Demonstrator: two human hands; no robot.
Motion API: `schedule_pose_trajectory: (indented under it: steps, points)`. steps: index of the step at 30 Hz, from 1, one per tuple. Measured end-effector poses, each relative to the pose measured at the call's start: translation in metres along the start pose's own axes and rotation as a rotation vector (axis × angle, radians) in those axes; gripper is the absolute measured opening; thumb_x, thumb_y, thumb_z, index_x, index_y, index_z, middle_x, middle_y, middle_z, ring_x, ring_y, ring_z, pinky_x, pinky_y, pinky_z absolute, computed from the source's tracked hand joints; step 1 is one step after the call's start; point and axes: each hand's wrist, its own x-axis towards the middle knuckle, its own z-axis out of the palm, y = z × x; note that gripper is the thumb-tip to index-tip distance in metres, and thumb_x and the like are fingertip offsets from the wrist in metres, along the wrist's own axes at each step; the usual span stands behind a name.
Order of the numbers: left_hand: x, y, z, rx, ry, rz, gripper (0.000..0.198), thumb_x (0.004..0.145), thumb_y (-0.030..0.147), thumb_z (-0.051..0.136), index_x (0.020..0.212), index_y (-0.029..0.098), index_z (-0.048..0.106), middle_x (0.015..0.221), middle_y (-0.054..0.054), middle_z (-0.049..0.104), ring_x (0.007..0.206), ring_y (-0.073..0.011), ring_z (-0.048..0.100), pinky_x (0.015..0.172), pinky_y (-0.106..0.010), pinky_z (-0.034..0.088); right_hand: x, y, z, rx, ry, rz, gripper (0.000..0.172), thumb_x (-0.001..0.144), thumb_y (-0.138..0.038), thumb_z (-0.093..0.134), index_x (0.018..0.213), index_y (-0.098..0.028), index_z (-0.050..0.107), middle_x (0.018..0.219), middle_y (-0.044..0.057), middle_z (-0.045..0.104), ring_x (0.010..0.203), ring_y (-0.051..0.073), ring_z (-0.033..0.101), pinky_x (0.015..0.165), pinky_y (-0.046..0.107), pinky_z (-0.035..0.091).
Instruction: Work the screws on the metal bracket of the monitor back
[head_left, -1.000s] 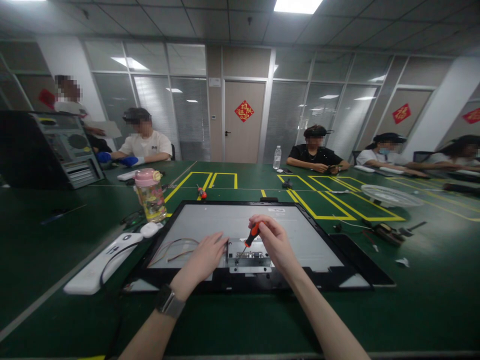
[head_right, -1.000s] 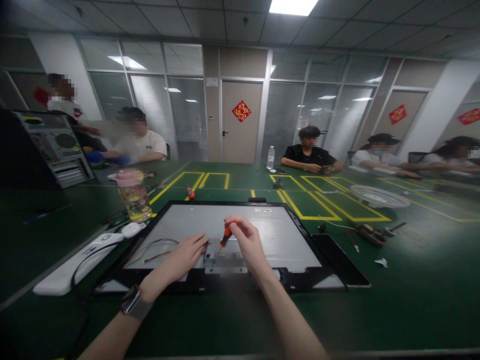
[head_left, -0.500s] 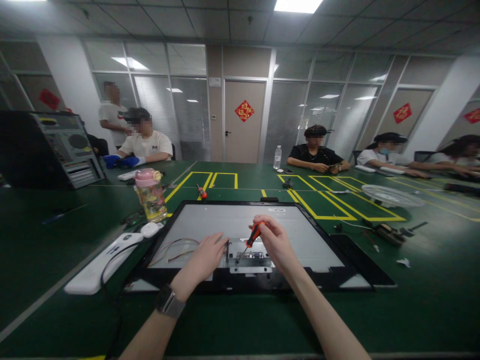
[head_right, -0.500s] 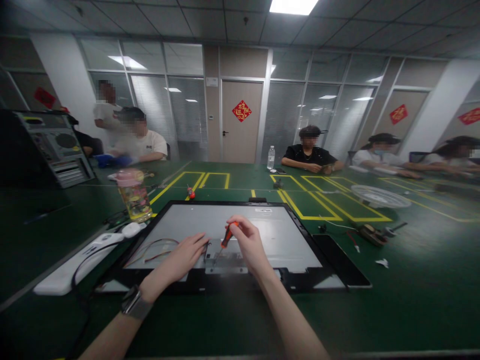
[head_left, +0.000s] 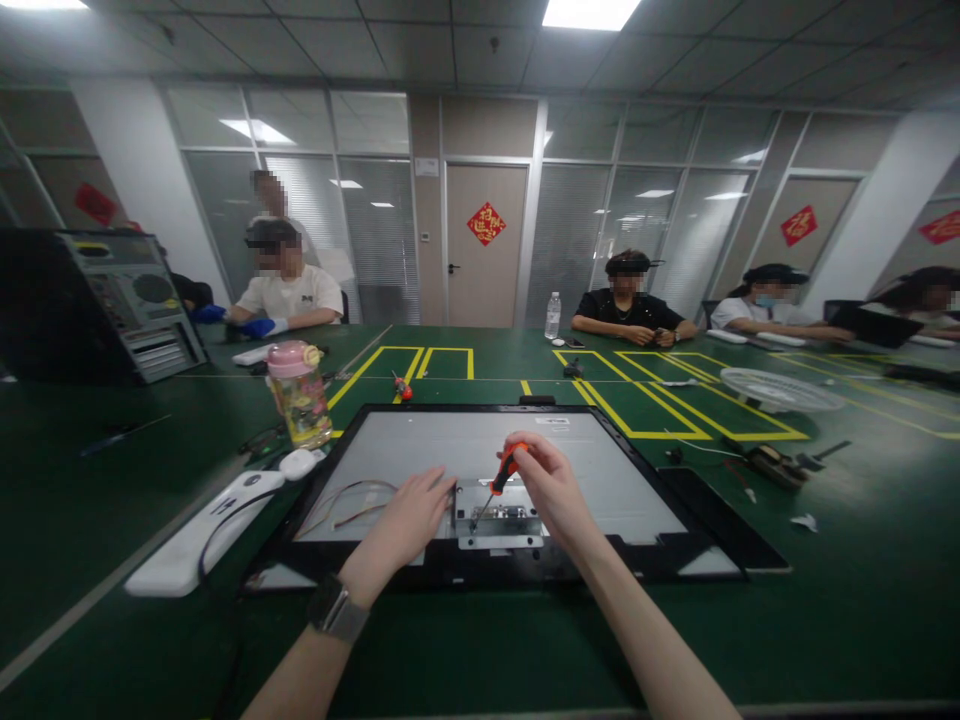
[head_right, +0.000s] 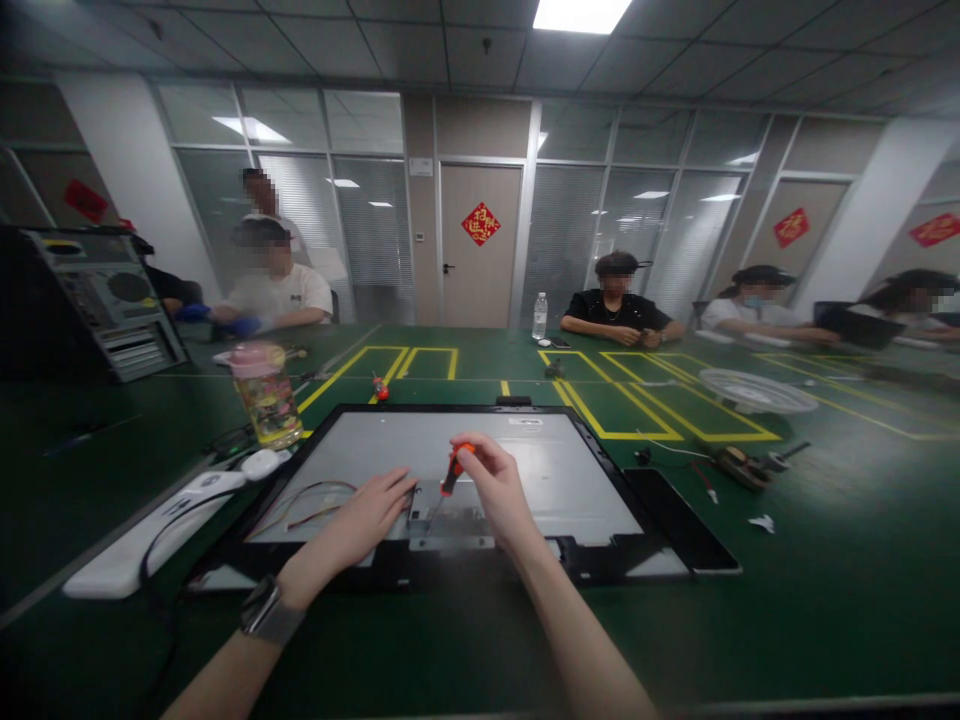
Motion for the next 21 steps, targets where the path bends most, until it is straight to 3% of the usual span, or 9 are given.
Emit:
schedule_pose_trajectory:
  steps: [6, 11, 13, 17, 21]
  points:
    - [0.0004, 0.0028, -0.0046, -0.001, -0.029, -0.006, 0.04, 0.101, 0.017, 0.041, 0.138, 0.015, 0.056, 0.148, -0.016, 0.051, 0.136, -0.0274, 0.049, 0.114, -0.045, 0.038, -0.0004, -0.0021, -0.001, -0.027, -0.072, -0.016, 0.037, 0.088, -0.052, 0.065, 0.116, -0.028, 0.071, 0.102, 0.006, 0.076, 0.101, 0.024, 0.069, 0.096, 0.043, 0.05]
    - [0.0003, 0.0017, -0.0031, -0.01, -0.01, -0.002, 0.04, 0.101, 0.018, 0.042, 0.137, 0.018, 0.057, 0.147, -0.015, 0.052, 0.136, -0.0271, 0.049, 0.114, -0.046, 0.038, 0.0006, 0.0026, -0.0028, -0.1, 0.008, -0.063, 0.027, 0.081, -0.049, 0.074, 0.096, -0.026, 0.076, 0.093, 0.003, 0.073, 0.087, 0.021, 0.067, 0.087, 0.037, 0.051]
    - [0.0002, 0.0014, -0.0028, -0.008, -0.024, -0.013, 0.04, 0.101, 0.019, 0.042, 0.138, 0.019, 0.056, 0.149, -0.014, 0.051, 0.137, -0.027, 0.049, 0.115, -0.046, 0.037, 0.0011, 0.0031, -0.0034, -0.097, 0.009, -0.048, 0.028, 0.081, -0.049, 0.074, 0.097, -0.026, 0.076, 0.088, 0.003, 0.072, 0.083, 0.02, 0.067, 0.084, 0.036, 0.052]
    - [-0.0003, 0.0028, -0.0043, -0.008, -0.027, -0.017, 0.04, 0.101, 0.018, 0.042, 0.138, 0.018, 0.056, 0.149, -0.014, 0.051, 0.137, -0.0271, 0.048, 0.115, -0.046, 0.037, 0.001, -0.0002, -0.0025, -0.045, -0.039, -0.038, 0.033, 0.086, -0.049, 0.068, 0.109, -0.026, 0.073, 0.095, 0.005, 0.075, 0.093, 0.022, 0.068, 0.089, 0.04, 0.051]
    - [-0.0013, 0.004, -0.0055, -0.009, -0.014, -0.017, 0.04, 0.1, 0.017, 0.043, 0.137, 0.016, 0.057, 0.148, -0.016, 0.052, 0.135, -0.0282, 0.051, 0.114, -0.046, 0.038, 0.0005, -0.0017, -0.0014, -0.071, -0.015, -0.082, 0.026, 0.086, -0.047, 0.068, 0.097, -0.024, 0.075, 0.095, 0.006, 0.073, 0.093, 0.023, 0.067, 0.088, 0.038, 0.051]
